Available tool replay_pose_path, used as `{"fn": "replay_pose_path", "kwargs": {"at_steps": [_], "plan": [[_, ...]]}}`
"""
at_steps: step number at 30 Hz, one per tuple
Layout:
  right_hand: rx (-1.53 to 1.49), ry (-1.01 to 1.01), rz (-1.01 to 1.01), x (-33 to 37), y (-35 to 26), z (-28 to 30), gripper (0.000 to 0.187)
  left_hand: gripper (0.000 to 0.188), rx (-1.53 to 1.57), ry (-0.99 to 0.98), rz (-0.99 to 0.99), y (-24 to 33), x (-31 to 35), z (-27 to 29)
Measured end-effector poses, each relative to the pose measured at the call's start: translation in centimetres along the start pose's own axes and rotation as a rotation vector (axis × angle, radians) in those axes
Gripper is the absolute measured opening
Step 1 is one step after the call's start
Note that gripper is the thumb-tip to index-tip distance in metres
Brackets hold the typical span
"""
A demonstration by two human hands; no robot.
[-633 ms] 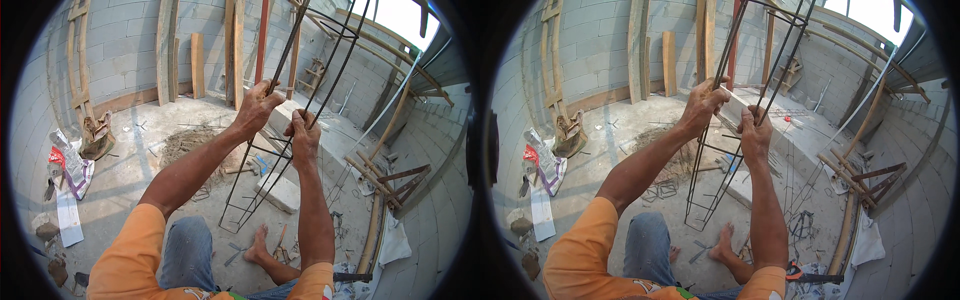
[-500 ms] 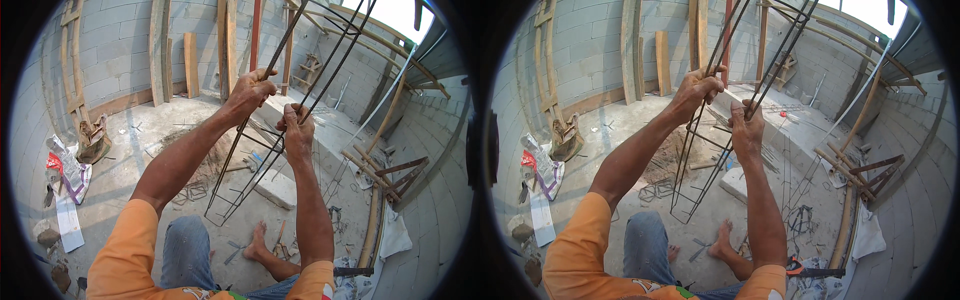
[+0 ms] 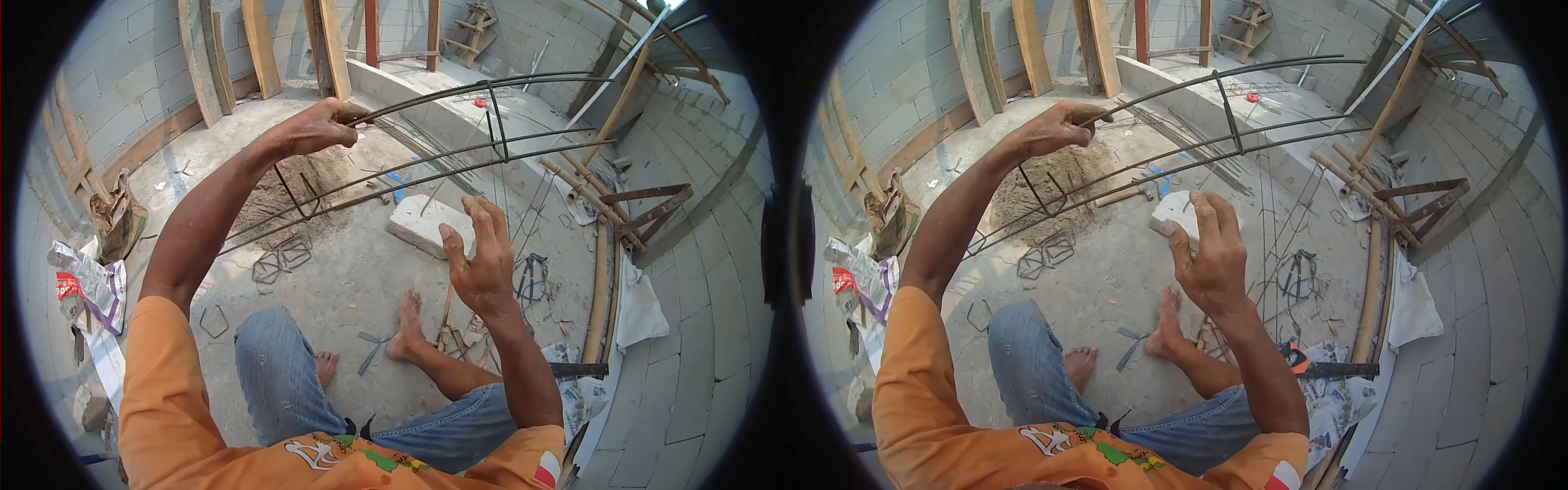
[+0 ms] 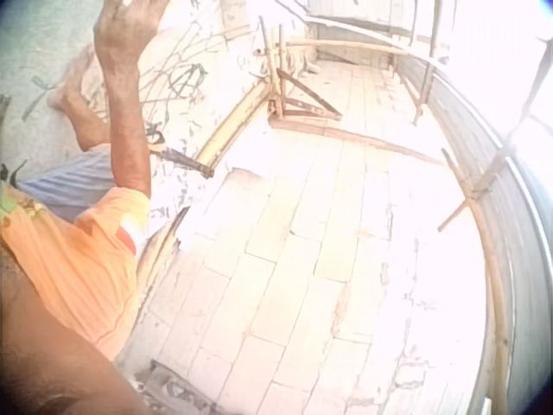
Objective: The person assembles a rebar cage by positioning metal rods and securing them with wire ties.
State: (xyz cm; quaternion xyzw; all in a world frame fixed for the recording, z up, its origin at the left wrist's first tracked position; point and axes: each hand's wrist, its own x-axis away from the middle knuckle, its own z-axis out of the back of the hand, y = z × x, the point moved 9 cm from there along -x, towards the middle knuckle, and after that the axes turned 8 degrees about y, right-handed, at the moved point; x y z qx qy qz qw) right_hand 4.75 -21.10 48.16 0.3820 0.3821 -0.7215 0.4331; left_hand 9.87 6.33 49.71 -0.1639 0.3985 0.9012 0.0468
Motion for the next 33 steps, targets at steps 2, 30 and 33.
{"fn": "replay_pose_path", "kwargs": {"at_steps": [2, 30, 33], "plan": [[0.254, 0.069, 0.108, 0.3, 2.7, 2.3, 0.042, 0.048, -0.01, -0.075, 0.043, -3.6, 0.5, -1.2], [0.757, -0.571, 0.039, 15.0, 15.0, -8.6, 0.041, 0.068, -0.556, -0.081, -0.302, -10.8, 13.2, -10.4], [0.768, -0.534, 0.09, 16.1, 15.1, -9.9, 0.038, 0.065, -0.665, -0.117, -0.267, -11.7, 14.7, -11.2]]}}
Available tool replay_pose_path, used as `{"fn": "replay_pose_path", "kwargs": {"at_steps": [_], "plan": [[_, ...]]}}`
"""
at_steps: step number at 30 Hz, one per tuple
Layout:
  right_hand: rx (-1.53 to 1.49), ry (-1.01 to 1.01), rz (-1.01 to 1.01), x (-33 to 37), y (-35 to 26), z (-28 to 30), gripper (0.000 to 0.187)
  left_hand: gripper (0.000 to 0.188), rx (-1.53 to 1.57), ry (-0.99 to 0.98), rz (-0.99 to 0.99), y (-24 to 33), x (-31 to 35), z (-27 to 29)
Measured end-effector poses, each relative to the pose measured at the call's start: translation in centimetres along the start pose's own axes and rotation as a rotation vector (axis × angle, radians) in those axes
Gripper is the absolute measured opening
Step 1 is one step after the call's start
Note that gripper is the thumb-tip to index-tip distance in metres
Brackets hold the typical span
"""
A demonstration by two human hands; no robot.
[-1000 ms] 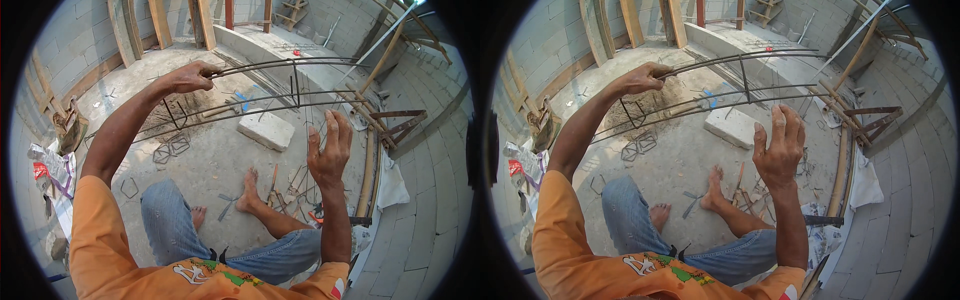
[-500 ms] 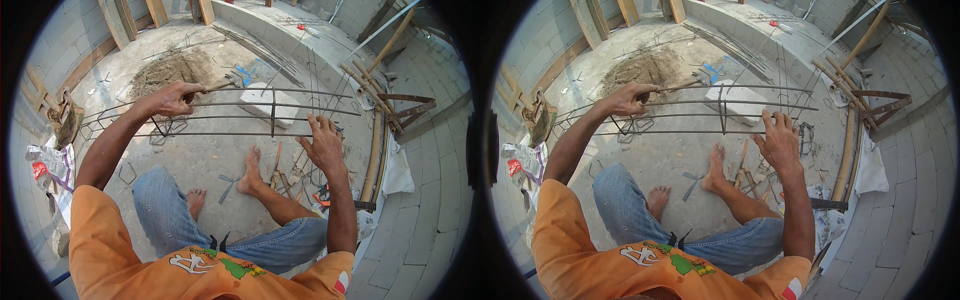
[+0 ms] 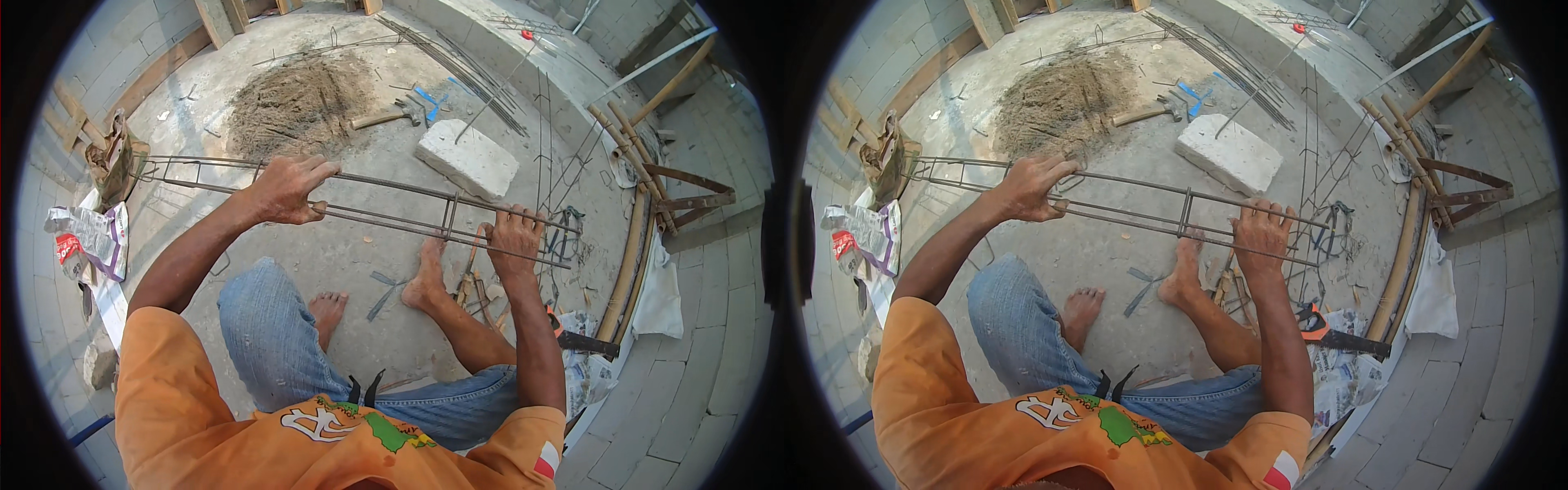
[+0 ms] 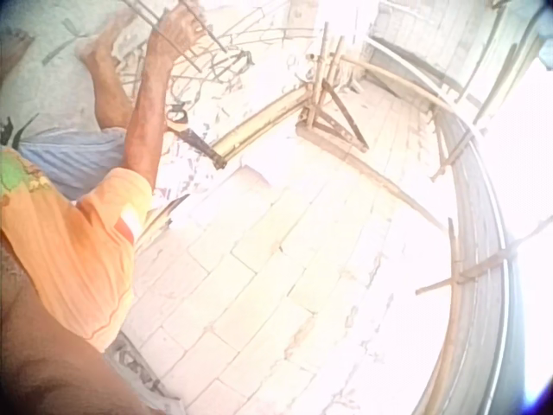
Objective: The person assembles a rebar cage by positioning metal rods and securing them with wire ties.
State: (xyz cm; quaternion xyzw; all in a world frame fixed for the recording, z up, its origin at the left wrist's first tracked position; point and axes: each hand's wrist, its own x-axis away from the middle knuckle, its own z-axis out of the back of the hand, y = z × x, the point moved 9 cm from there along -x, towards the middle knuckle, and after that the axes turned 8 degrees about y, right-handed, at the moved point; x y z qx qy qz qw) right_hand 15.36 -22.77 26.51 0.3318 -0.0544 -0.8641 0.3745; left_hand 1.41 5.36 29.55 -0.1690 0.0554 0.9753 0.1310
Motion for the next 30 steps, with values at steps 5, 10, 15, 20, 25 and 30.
{"fn": "replay_pose_path", "kwargs": {"at_steps": [5, 10, 15, 20, 25, 30], "plan": [[-0.074, -0.065, -0.016, 0.5, -1.8, -2.8, 0.035, 0.059, 0.035, 0.081, -0.042, -0.2, 1.1, -0.7], [-0.122, -0.051, -0.002, 1.7, -3.8, -6.5, 0.029, 0.058, 0.126, -0.073, 0.058, -2.5, 1.8, -4.1], [-0.158, -0.229, -0.017, 2.8, -7.2, -12.4, 0.036, 0.073, 0.202, -0.254, 0.201, -6.3, 3.6, -10.4], [-0.222, -0.238, 0.013, 5.1, -10.2, -17.3, 0.03, 0.067, 0.326, -0.378, 0.327, -9.0, 4.9, -14.9], [-0.337, -0.585, 0.03, 8.4, -13.8, -21.7, 0.027, 0.067, 0.487, -0.56, 0.463, -10.7, 7.9, -20.3], [-0.465, -0.76, 0.066, 10.6, -15.9, -23.5, 0.024, 0.065, 0.688, -0.672, 0.601, -12.1, 10.6, -25.2]]}}
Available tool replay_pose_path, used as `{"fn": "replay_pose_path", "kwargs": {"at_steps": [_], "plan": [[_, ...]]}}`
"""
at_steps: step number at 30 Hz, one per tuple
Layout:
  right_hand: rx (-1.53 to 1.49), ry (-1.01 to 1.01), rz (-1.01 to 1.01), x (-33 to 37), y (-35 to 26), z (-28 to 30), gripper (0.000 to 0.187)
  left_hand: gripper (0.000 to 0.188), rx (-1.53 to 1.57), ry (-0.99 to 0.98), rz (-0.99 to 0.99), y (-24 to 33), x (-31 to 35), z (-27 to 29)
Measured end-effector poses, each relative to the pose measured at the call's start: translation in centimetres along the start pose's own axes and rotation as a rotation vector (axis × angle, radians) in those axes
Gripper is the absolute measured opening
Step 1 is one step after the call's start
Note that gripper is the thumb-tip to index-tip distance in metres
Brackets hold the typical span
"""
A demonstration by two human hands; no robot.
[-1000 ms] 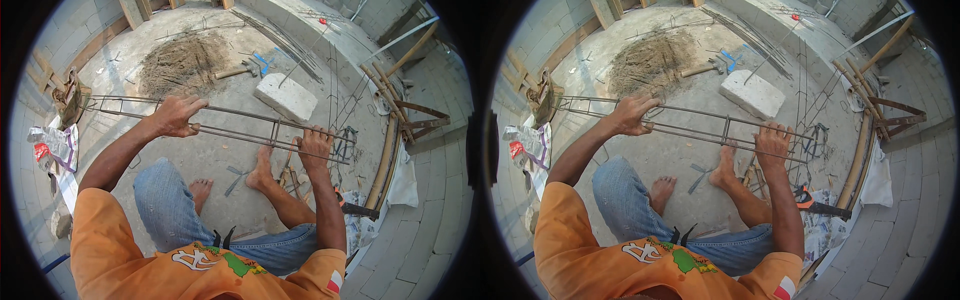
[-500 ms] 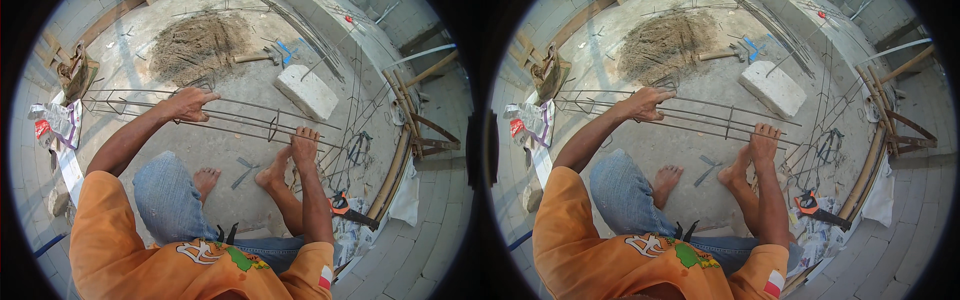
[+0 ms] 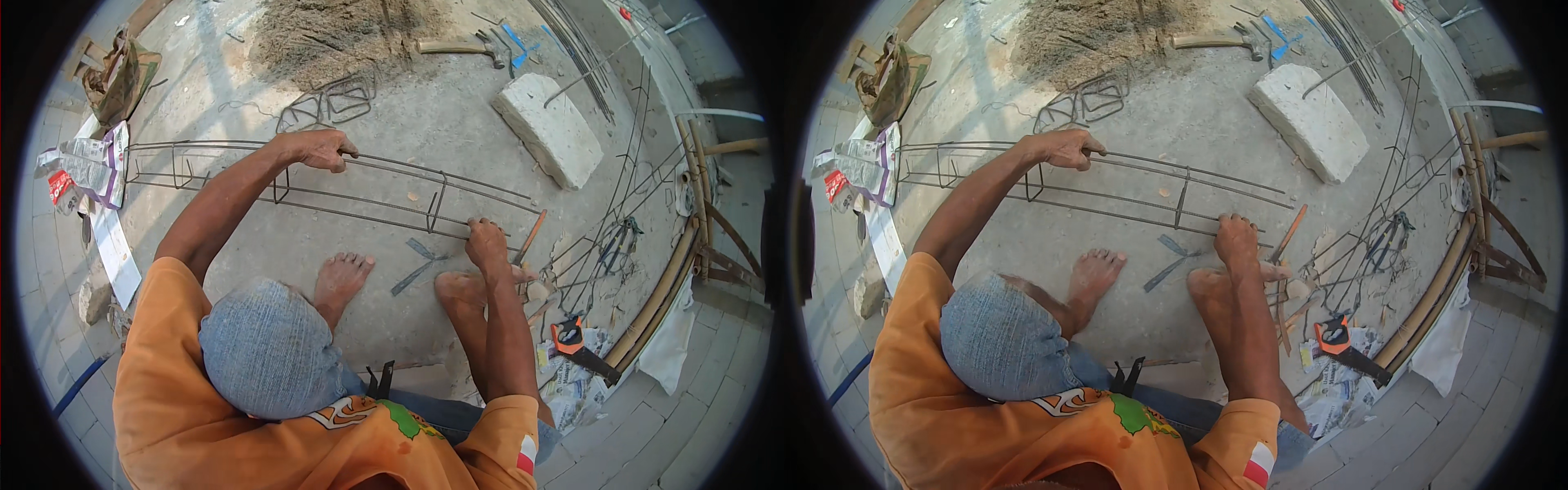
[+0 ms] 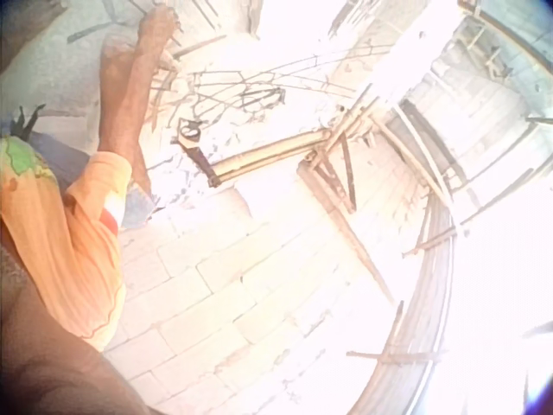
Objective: The person assembles a rebar cage by positioning metal rods and securing them with wire ties.
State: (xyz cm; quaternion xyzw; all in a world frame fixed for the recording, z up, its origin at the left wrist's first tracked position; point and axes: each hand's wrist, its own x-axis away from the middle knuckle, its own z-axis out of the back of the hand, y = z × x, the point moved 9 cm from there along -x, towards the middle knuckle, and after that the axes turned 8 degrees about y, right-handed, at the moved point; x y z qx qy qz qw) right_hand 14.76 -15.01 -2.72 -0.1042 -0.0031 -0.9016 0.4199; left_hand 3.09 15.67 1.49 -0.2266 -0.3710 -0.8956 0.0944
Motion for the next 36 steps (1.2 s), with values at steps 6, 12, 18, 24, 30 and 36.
{"fn": "replay_pose_path", "kwargs": {"at_steps": [6, 12, 18, 24, 30, 36], "plan": [[-0.13, -0.132, 0.035, 0.3, -0.3, -3.1, 0.022, 0.044, 0.172, -0.123, 0.093, -4.0, -3.0, -3.3], [-0.212, -0.081, -0.017, 0.8, 0.0, -2.4, 0.03, 0.037, 0.145, -0.154, 0.101, -4.7, -4.2, -4.5], [-0.212, -0.102, -0.002, 0.9, -0.8, -3.8, 0.021, 0.045, 0.092, 0.032, -0.048, -4.4, -3.6, -3.5], [-0.15, -0.011, 0.007, 1.7, -0.6, -1.4, 0.022, 0.042, 0.222, 0.592, -0.131, -0.4, 2.6, 0.5], [-0.318, -0.134, 0.09, 0.1, -3.0, 2.8, 0.038, 0.036, 0.96, 0.544, 0.433, -4.5, 12.7, -10.2], [-0.258, 0.316, 0.101, -5.3, -1.3, 6.7, 0.043, 0.072, 1.573, 0.758, 0.87, -8.1, 15.4, -17.3]]}}
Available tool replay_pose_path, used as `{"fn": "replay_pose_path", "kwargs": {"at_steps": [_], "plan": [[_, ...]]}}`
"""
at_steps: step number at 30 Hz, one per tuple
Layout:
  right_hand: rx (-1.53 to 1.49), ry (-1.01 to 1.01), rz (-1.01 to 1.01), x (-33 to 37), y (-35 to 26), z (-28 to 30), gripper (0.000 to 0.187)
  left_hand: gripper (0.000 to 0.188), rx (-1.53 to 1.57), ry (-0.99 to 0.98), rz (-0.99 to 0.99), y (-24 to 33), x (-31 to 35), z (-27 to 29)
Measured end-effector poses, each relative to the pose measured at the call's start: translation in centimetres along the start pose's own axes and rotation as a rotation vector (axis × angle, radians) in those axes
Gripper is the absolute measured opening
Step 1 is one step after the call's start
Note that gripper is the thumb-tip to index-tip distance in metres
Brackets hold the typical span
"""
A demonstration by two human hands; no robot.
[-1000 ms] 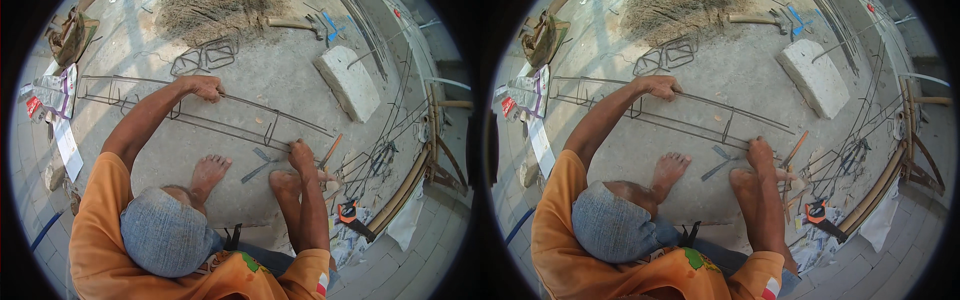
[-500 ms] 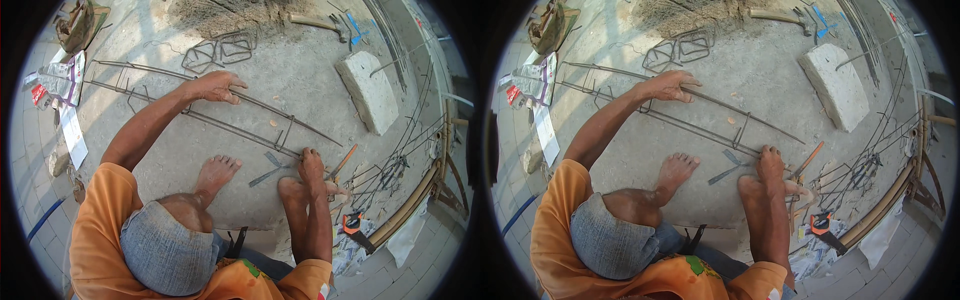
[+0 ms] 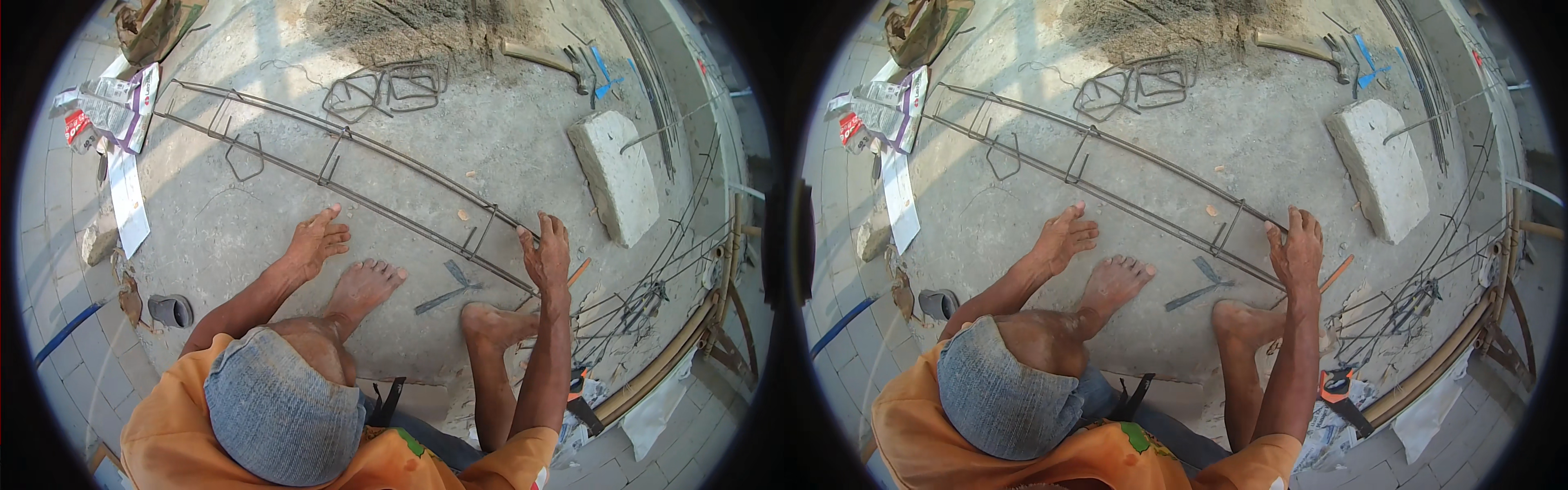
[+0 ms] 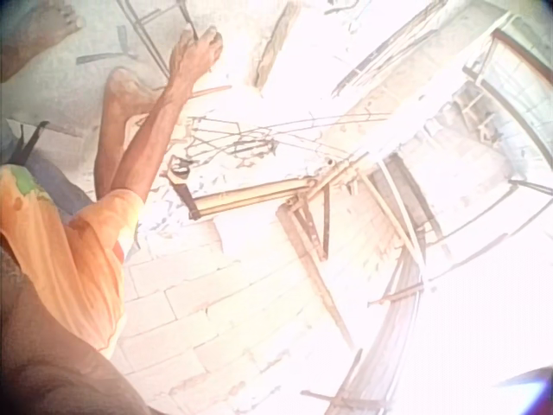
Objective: The person assembles a rebar cage by positioning metal rods and securing them with wire ties.
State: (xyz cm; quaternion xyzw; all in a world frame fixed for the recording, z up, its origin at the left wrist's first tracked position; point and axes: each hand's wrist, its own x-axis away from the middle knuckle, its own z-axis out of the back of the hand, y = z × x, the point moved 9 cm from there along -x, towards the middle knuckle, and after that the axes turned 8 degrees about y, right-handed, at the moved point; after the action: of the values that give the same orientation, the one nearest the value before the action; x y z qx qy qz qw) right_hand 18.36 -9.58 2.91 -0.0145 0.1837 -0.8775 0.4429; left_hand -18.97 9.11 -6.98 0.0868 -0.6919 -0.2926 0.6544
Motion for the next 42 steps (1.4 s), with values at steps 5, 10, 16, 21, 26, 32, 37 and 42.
{"fn": "replay_pose_path", "kwargs": {"at_steps": [5, 10, 16, 21, 26, 32, 37, 42], "plan": [[-0.046, -0.315, -0.008, -0.7, 1.2, -5.7, 0.036, 0.079, 0.166, -0.028, 0.016, 1.2, -2.5, -2.9], [-0.152, -0.365, -0.16, -0.2, 0.9, -6.5, 0.034, 0.043, 0.197, 0.108, -0.028, 1.5, -4.2, -3.3], [-0.236, -0.161, -0.114, 1.5, -0.5, -4.7, 0.032, 0.003, 0.194, 0.141, -0.143, 2.0, -4.6, -2.8], [-0.193, -0.037, -0.069, 2.6, -1.3, -1.9, 0.031, 0.027, 0.216, 0.074, -0.259, 3.2, -3.0, -3.6], [-0.363, 0.034, -0.112, 2.2, -2.8, -0.5, 0.029, 0.053, 0.291, 0.064, -0.462, 8.2, -0.1, -3.1], [-0.33, 0.148, -0.033, -0.2, -5.7, 2.1, 0.027, 0.053, 0.137, -0.022, -0.757, 20.8, 4.7, -4.9], [-0.398, 0.18, 0.029, -0.1, -8.2, 1.6, 0.02, 0.054, -0.054, -0.098, -0.874, 28.9, 7.9, -8.7], [-0.49, 0.273, -0.071, 2.2, -9.0, 0.1, 0.023, 0.031, -0.252, -0.214, -0.908, 32.4, 6.5, -16.7]]}}
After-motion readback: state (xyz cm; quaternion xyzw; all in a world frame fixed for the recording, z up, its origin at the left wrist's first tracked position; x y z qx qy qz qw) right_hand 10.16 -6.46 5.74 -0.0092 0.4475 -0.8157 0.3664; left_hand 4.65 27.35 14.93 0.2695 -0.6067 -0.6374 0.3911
